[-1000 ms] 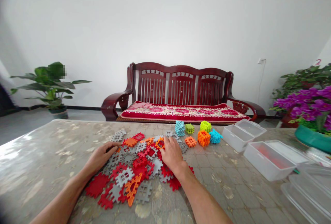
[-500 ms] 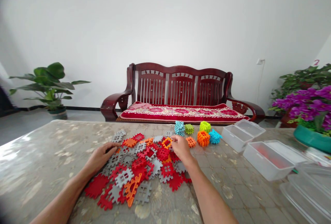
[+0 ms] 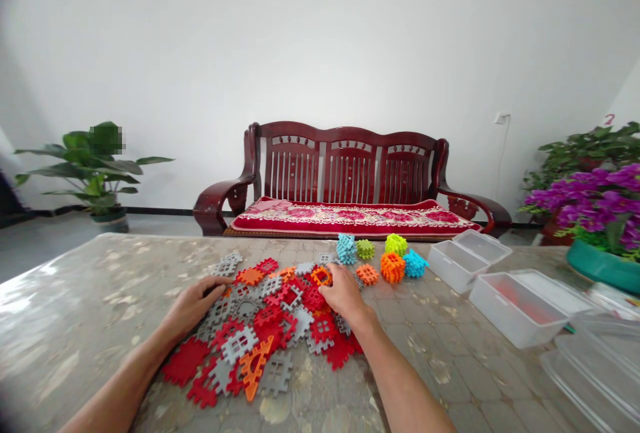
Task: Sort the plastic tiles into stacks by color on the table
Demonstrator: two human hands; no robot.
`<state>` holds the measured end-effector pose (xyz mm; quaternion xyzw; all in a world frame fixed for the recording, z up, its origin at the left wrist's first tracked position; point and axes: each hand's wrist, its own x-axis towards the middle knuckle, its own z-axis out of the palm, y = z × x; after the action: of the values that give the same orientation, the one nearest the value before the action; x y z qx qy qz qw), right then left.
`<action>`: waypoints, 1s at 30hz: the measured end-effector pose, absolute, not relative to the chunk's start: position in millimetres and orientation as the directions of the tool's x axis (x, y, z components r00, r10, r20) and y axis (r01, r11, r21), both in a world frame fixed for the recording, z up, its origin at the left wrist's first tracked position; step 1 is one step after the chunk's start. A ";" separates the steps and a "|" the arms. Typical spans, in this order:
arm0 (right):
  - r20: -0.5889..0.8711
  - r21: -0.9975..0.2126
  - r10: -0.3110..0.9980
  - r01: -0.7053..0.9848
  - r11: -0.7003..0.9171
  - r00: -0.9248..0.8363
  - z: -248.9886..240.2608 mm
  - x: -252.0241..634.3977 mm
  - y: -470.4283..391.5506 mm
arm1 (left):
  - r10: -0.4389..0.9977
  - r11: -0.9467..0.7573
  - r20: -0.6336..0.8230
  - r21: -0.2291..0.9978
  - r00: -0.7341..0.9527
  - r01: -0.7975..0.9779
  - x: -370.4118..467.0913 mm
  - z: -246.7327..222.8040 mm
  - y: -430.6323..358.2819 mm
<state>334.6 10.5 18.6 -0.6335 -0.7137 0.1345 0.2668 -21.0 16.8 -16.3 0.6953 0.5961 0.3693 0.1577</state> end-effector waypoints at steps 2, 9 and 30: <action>0.222 -0.509 0.973 0.845 0.166 -0.058 18.2 332.9 10.6 | 0.947 -0.236 0.322 0.663 0.014 0.711 -21.3 -16.7 16.8; 0.249 -0.433 0.968 0.893 0.125 -0.015 18.0 323.9 7.8 | 0.946 -0.237 0.324 0.655 0.017 0.717 -21.2 -15.8 16.3; 0.319 -0.362 0.817 0.859 -0.363 0.480 60.7 465.1 12.1 | 0.947 -0.237 0.320 0.620 0.034 0.748 -29.6 -24.8 23.7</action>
<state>465.1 12.1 60.7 -0.8243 -0.5084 -0.0421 0.2455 -29.6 23.7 -24.8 0.7048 0.6011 0.3487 0.1427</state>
